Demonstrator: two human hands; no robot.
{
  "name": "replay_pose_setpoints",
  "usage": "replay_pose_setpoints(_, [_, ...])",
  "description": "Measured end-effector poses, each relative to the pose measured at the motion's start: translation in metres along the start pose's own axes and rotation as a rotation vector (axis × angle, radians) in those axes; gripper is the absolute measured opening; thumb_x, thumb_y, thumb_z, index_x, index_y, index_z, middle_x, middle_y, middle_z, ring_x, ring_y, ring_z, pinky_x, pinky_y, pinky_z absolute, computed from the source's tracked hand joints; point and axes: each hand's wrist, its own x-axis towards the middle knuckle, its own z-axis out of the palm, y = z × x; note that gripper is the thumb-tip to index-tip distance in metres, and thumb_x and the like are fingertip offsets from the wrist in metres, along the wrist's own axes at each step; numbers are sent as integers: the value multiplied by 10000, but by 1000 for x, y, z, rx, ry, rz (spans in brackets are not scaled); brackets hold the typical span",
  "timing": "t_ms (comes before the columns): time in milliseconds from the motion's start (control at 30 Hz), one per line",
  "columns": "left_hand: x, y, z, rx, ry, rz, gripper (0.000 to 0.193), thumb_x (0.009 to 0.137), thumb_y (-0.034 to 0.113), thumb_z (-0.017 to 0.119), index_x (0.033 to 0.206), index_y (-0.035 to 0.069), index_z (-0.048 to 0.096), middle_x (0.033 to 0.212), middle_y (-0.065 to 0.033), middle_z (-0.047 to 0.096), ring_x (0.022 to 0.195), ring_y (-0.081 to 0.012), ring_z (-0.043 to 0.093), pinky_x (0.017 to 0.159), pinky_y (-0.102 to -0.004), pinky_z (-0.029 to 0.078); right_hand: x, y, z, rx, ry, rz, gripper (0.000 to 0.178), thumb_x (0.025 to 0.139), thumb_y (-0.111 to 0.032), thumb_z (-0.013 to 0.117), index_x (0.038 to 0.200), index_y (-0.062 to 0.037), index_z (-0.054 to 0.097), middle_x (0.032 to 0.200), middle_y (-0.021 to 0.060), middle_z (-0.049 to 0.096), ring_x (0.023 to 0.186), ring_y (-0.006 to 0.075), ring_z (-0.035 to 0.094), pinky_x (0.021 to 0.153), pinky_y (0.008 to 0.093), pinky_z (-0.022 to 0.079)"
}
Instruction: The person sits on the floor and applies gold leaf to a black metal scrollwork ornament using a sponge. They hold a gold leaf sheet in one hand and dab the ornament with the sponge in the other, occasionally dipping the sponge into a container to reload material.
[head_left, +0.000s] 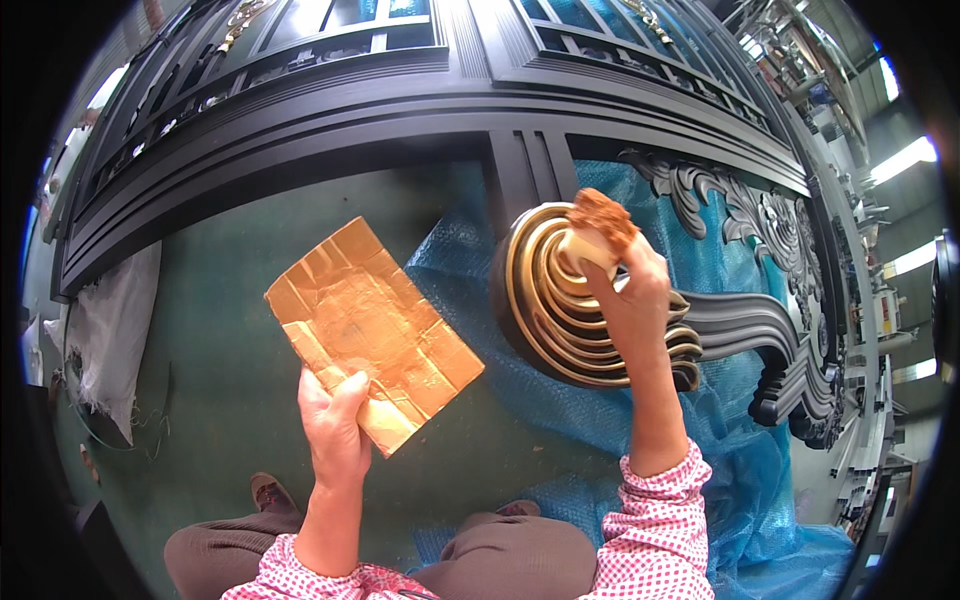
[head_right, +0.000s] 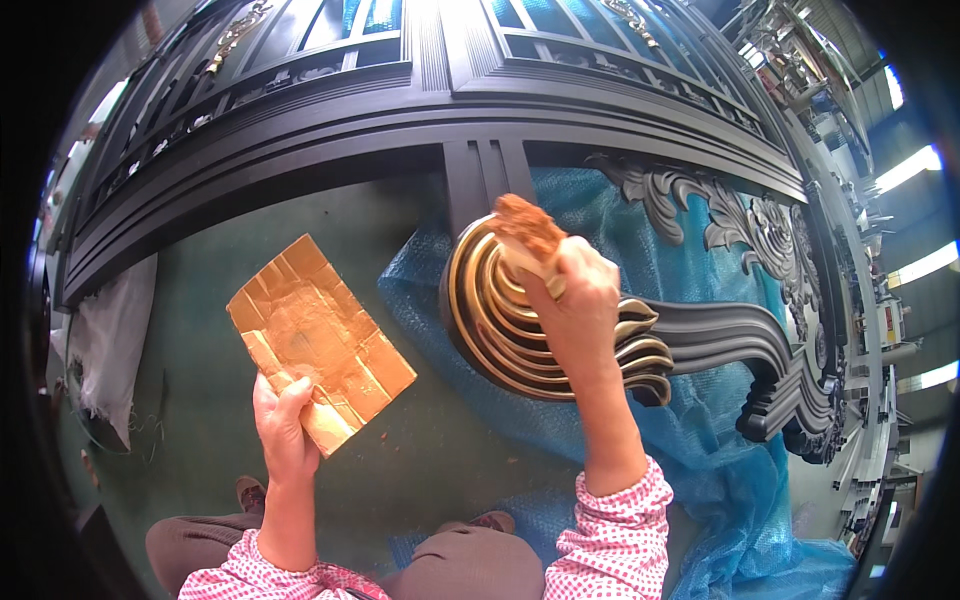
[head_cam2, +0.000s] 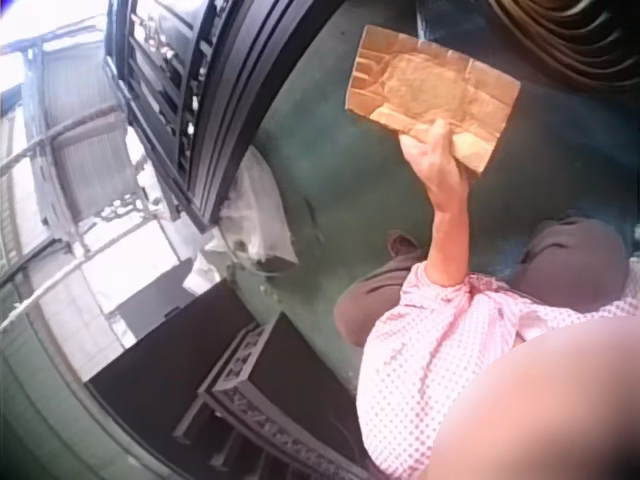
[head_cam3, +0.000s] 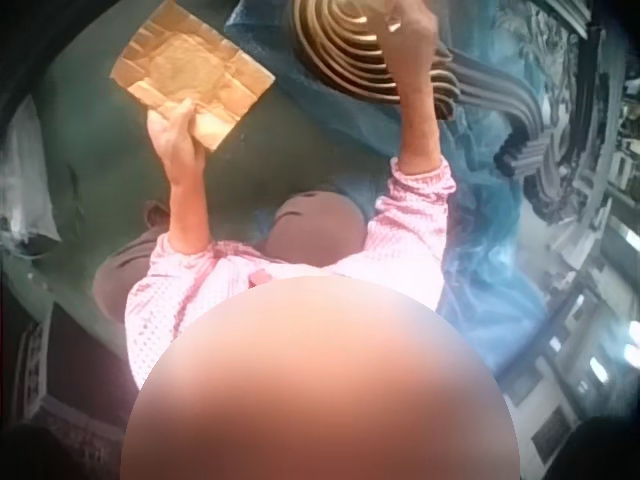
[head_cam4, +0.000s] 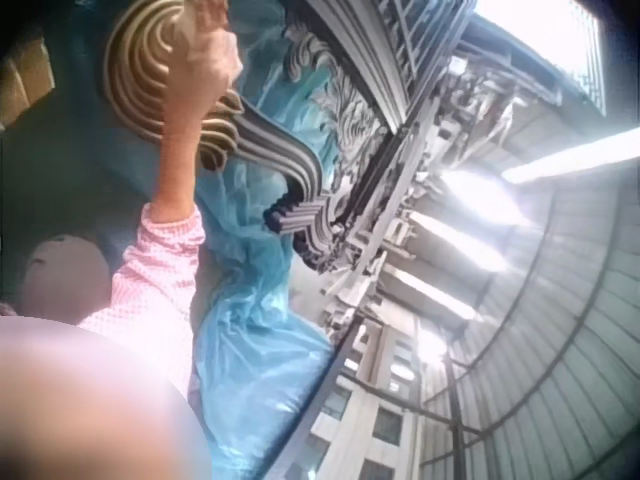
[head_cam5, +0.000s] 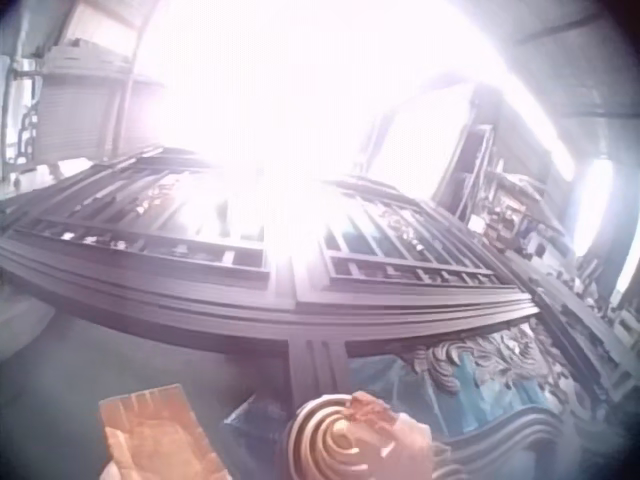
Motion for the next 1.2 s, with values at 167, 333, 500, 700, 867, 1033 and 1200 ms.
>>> replay_pose_setpoints(167, [1, 8, -11, 39, 32, 8, 430, 794, 26, 502, 1205, -23, 384, 1090, -119, 522, 962, -173, 545, 875, -312, 440, -10, -16, -12, -39, -318, -3, 236, 730, -214, 675, 857, -33, 594, 844, 115, 605, 814, 302, 578, 741, 394, 410])
replay_pose_setpoints(333, [2, 1, -8, -3, 24, -6, 428, 807, -5, 499, 1217, -25, 379, 1087, -112, 526, 947, -161, 552, 854, -303, 451, -3, -13, -9, 178, -55, 79, 196, 741, -146, 670, 851, -9, 583, 796, 141, 583, 749, 327, 570, 676, 378, 430])
replay_pose_setpoints(500, [3, 4, -12, 32, 44, 10, 422, 798, 18, 499, 1201, -25, 384, 1090, -120, 524, 958, -180, 550, 876, -322, 445, -7, -21, -7, 46, -236, 35, 191, 733, -174, 672, 829, -38, 578, 764, 112, 568, 734, 315, 549, 660, 381, 402])
replay_pose_setpoints(700, [4, 2, -10, -7, 37, -9, 394, 811, -1, 505, 1190, -29, 399, 1068, -114, 534, 930, -162, 560, 850, -307, 454, -15, -31, -5, 29, -162, -39, 208, 714, -133, 686, 853, -27, 574, 798, 124, 573, 755, 332, 549, 686, 391, 417])
replay_pose_setpoints(867, [5, 5, -19, 37, 66, 5, 408, 808, 28, 503, 1196, -29, 394, 1084, -117, 527, 951, -172, 552, 863, -312, 446, -37, -29, -27, 17, -318, 62, 225, 708, -151, 695, 883, -36, 613, 839, 111, 617, 826, 299, 584, 758, 385, 430])
replay_pose_setpoints(1033, [4, 4, -10, 50, 35, -12, 408, 809, 33, 504, 1197, -31, 394, 1073, -118, 532, 942, -168, 555, 856, -304, 448, -37, -33, -13, -14, -119, -20, 271, 701, -110, 688, 942, -25, 597, 923, 135, 607, 879, 318, 564, 771, 385, 427])
replay_pose_setpoints(1200, [4, 5, -17, 48, 52, -4, 400, 810, 38, 508, 1189, -27, 401, 1055, -112, 536, 926, -163, 558, 844, -304, 454, -50, -33, -28, -119, -259, -40, 204, 685, -99, 674, 873, -54, 611, 817, 108, 597, 793, 304, 569, 705, 381, 423])
